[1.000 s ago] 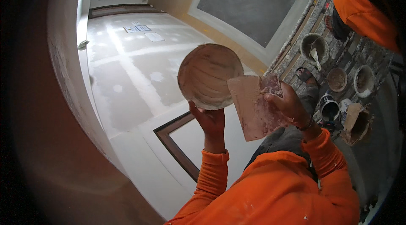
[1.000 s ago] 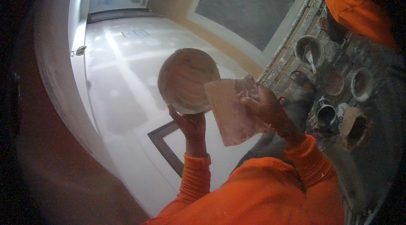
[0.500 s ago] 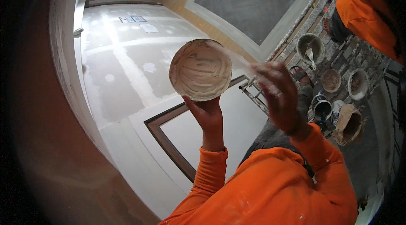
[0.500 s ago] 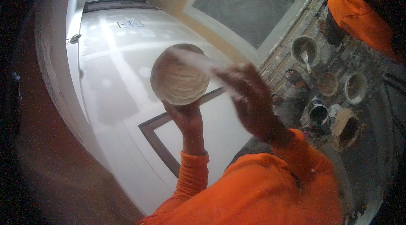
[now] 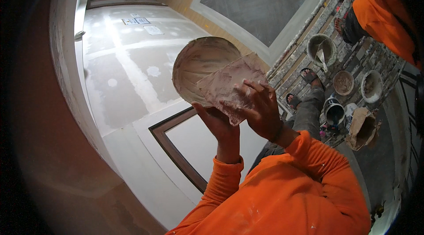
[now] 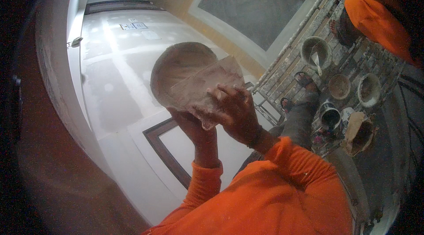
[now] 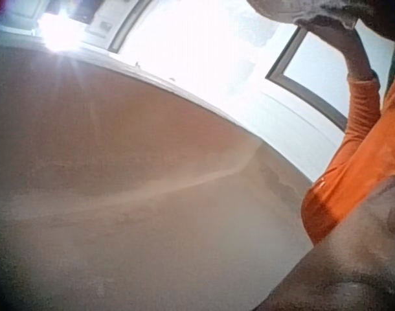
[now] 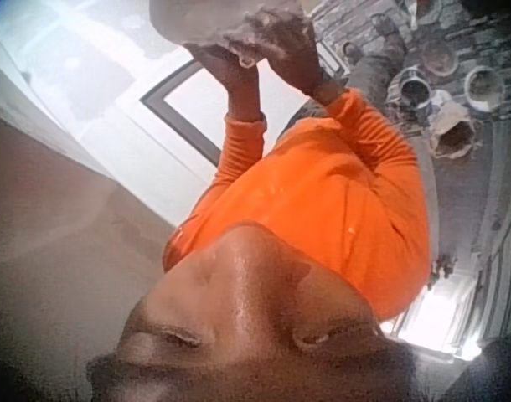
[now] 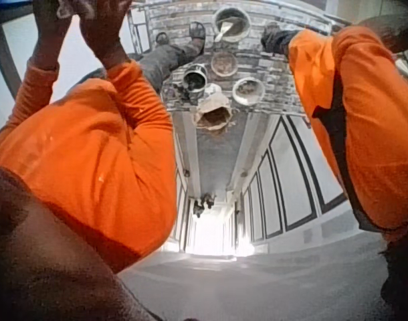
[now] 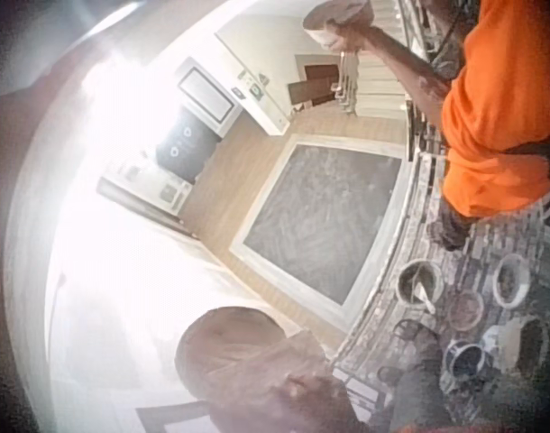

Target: The person holds a container of white plaster in the left hand and uses a trowel in the right hand to scoop the material. They apply the plaster to a wall surface, smoothing it out with the trowel. The person repeatedly scoops more plaster from the container and continues applying it to the wall.

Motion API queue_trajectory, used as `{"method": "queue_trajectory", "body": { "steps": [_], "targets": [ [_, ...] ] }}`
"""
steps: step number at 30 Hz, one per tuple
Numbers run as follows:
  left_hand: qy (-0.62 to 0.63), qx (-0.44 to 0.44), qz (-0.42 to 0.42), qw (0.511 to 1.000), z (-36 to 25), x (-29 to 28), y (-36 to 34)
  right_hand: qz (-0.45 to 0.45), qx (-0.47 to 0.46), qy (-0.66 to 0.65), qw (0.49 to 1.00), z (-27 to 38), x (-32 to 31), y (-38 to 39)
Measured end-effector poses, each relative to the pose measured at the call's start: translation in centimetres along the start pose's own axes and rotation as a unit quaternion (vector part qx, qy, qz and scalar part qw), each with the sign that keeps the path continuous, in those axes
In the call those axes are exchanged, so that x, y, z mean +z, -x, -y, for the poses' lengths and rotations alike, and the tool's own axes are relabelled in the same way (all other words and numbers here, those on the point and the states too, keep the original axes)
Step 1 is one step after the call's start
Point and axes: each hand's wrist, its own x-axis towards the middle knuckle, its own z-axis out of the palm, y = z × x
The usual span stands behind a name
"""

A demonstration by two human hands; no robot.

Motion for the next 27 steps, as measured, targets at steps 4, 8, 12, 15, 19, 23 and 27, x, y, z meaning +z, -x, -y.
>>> {"method": "queue_trajectory", "body": {
  "steps": [4,8,12,15,19,23,27],
  "targets": [
    [0.071,-0.017,0.012,0.997,-1.3,1.1,-0.7,0.023,-0.001,0.068,0.997,-2.0,-0.3,0.2],
    [0.043,0.014,0.031,0.999,-1.9,0.1,-0.5,0.040,-0.032,0.097,0.994,-3.9,-1.4,0.3],
    [0.038,0.028,0.015,0.999,-2.0,-0.2,-0.8,0.085,-0.028,0.134,0.987,-7.0,-3.4,0.5],
    [0.020,0.037,0.011,0.999,-3.1,-1.3,-0.9,0.066,-0.059,0.120,0.989,-7.1,-5.1,-2.1],
    [0.016,-0.013,0.032,0.999,-2.6,-3.8,-1.8,0.079,-0.132,0.120,0.981,-4.4,-6.9,-7.2],
    [0.002,-0.079,0.087,0.993,-2.2,-4.6,-2.6,0.281,-0.185,0.196,0.921,-2.6,-5.0,-10.0],
    [-0.012,-0.108,0.116,0.987,-1.4,-3.0,-2.1,0.517,-0.197,0.231,0.800,-1.6,-4.3,-11.2]
  ]
}}
